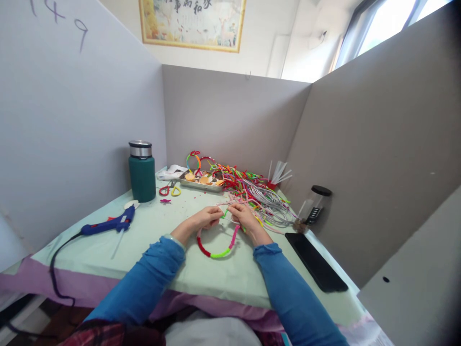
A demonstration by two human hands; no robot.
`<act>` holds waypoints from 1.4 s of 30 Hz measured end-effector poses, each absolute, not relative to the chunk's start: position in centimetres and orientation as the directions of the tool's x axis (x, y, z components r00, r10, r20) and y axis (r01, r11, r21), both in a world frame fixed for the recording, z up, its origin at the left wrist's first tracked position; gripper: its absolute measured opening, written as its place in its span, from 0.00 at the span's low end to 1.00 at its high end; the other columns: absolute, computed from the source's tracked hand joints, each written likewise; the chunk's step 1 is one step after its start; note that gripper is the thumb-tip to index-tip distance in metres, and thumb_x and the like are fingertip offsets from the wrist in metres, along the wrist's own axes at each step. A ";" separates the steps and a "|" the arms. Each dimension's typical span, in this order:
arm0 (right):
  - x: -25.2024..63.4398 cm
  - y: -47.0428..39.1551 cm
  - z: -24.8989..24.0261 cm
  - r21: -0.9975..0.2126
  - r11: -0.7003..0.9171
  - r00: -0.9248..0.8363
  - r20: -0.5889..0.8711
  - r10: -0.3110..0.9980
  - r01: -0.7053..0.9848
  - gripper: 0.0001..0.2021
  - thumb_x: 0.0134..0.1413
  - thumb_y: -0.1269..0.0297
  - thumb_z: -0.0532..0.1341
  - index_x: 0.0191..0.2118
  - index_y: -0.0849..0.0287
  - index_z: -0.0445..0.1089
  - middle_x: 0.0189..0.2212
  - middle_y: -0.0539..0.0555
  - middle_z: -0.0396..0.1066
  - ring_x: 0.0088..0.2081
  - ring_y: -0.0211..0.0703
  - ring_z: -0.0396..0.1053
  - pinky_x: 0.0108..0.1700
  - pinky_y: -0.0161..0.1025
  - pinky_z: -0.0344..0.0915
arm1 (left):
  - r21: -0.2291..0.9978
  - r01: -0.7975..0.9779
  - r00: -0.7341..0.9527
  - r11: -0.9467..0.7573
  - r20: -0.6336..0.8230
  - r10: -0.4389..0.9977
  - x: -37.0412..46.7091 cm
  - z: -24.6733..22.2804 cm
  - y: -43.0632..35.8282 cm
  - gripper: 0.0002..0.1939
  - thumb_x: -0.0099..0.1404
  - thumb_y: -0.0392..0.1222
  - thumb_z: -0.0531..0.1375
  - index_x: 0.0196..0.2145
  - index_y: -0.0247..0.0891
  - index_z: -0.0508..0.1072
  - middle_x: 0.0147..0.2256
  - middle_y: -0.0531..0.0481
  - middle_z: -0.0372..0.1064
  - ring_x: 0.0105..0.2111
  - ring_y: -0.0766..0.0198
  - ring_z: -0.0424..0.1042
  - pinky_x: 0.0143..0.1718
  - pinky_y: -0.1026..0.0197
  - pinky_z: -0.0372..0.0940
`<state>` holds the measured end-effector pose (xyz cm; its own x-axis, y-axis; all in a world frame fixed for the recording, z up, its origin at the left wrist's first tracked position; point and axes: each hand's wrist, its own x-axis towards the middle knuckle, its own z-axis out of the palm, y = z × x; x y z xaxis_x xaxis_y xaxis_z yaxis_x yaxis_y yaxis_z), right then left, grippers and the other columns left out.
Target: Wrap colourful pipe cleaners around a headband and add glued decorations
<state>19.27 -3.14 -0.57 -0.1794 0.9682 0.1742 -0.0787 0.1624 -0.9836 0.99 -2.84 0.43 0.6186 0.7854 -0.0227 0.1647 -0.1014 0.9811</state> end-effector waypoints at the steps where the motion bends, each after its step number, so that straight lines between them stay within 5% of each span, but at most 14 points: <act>1: 19.2 -3.2 -0.6 -0.982 0.176 -0.170 0.186 0.968 -0.070 0.16 0.38 0.52 0.66 0.27 0.59 0.64 0.14 0.40 0.48 0.17 0.29 0.43 0.20 0.32 0.40 | 0.982 0.164 0.625 -0.098 -0.027 0.780 1.0 0.4 -2.8 0.21 0.54 0.60 0.58 0.28 0.38 0.59 0.16 0.60 0.53 0.12 0.76 0.43 0.14 0.67 0.35; 14: 18.8 -3.6 0.1 -0.907 0.411 -0.100 0.402 0.910 0.094 0.11 0.44 0.55 0.63 0.27 0.59 0.71 0.19 0.47 0.61 0.21 0.34 0.53 0.23 0.33 0.50 | 0.969 0.204 0.574 -0.139 -0.004 0.819 1.2 0.7 -2.9 0.19 0.56 0.57 0.57 0.24 0.38 0.58 0.17 0.60 0.52 0.12 0.77 0.43 0.14 0.66 0.37; 28: 19.2 -4.6 0.9 -0.715 0.656 -0.369 0.558 0.743 0.241 0.11 0.49 0.56 0.63 0.25 0.58 0.73 0.29 0.51 0.63 0.33 0.39 0.61 0.39 0.37 0.58 | 0.977 0.192 0.417 -0.097 0.009 0.909 1.2 0.7 -2.7 0.20 0.54 0.57 0.59 0.24 0.37 0.59 0.16 0.62 0.45 0.13 0.77 0.41 0.15 0.66 0.36; 36: 19.1 -4.7 1.1 -0.760 0.603 -0.342 0.514 0.786 0.242 0.14 0.52 0.53 0.60 0.29 0.58 0.74 0.31 0.52 0.66 0.35 0.39 0.63 0.37 0.36 0.59 | 0.941 0.285 0.412 -0.184 0.053 0.910 0.9 0.4 -2.4 0.23 0.50 0.59 0.62 0.30 0.33 0.69 0.15 0.61 0.48 0.14 0.75 0.45 0.16 0.67 0.39; 39: 19.3 -3.8 0.4 -0.887 0.430 -0.157 0.407 0.900 0.167 0.19 0.54 0.48 0.55 0.32 0.60 0.73 0.25 0.51 0.66 0.28 0.37 0.61 0.29 0.34 0.58 | 0.936 0.275 0.422 -0.221 0.089 0.902 1.0 0.4 -2.3 0.22 0.50 0.58 0.62 0.30 0.33 0.71 0.15 0.60 0.51 0.15 0.74 0.46 0.17 0.67 0.41; 42: 19.7 -2.7 -0.6 -0.965 0.245 -0.036 0.242 0.970 0.098 0.17 0.47 0.49 0.61 0.30 0.61 0.72 0.24 0.50 0.67 0.23 0.34 0.60 0.24 0.32 0.56 | 0.919 0.264 0.430 -0.291 0.158 0.889 1.0 0.4 -2.2 0.21 0.51 0.56 0.62 0.29 0.32 0.72 0.16 0.59 0.55 0.17 0.73 0.49 0.19 0.67 0.45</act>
